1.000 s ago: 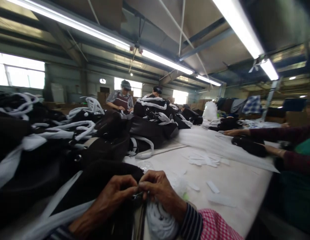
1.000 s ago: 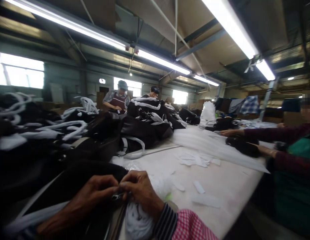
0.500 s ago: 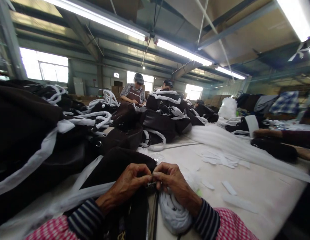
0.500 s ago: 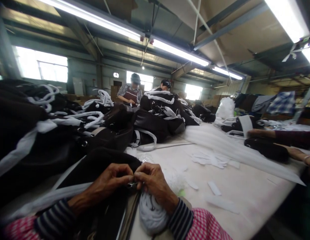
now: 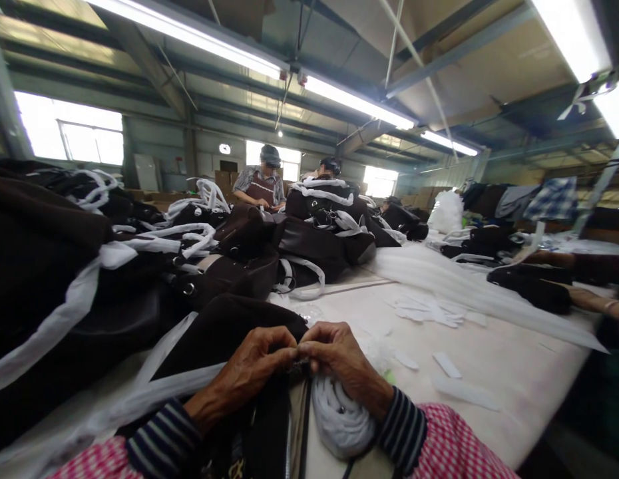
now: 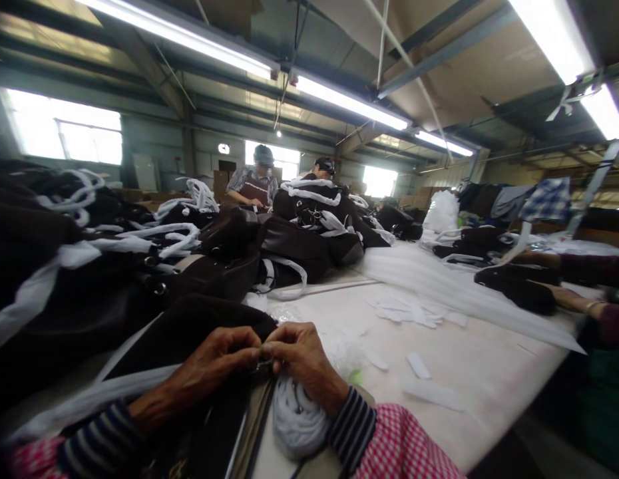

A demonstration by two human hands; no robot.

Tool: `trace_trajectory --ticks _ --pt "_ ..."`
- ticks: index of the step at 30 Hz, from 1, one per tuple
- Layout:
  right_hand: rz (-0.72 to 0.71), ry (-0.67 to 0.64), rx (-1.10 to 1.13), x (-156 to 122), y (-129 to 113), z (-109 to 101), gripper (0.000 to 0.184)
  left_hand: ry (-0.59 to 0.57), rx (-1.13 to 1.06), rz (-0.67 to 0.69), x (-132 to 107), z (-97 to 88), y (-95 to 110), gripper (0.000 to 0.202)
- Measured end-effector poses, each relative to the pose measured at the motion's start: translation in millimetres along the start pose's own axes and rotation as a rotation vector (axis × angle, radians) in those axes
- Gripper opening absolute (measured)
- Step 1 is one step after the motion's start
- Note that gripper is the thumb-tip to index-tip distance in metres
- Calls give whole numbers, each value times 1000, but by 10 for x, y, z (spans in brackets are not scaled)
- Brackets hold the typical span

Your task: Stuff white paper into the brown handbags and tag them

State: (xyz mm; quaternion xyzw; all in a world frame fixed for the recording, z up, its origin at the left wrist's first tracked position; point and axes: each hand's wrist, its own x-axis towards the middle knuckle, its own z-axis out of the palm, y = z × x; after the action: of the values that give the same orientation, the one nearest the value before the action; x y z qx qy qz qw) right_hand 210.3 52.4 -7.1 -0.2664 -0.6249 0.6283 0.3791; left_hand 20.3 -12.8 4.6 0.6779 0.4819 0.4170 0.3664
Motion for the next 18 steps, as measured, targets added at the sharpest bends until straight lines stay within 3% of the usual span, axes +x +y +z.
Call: trace_trajectory --ticks 10,15,18 --pt "5 -57 7 11 -29 -9 17 62 18 -23 -21 108 39 31" --pt "-14 -41 -37 52 32 12 15 10 97 -57 54 49 44 31" --pt "-59 8 -72 46 -19 -16 16 -55 298 -14 74 -26 144 26"
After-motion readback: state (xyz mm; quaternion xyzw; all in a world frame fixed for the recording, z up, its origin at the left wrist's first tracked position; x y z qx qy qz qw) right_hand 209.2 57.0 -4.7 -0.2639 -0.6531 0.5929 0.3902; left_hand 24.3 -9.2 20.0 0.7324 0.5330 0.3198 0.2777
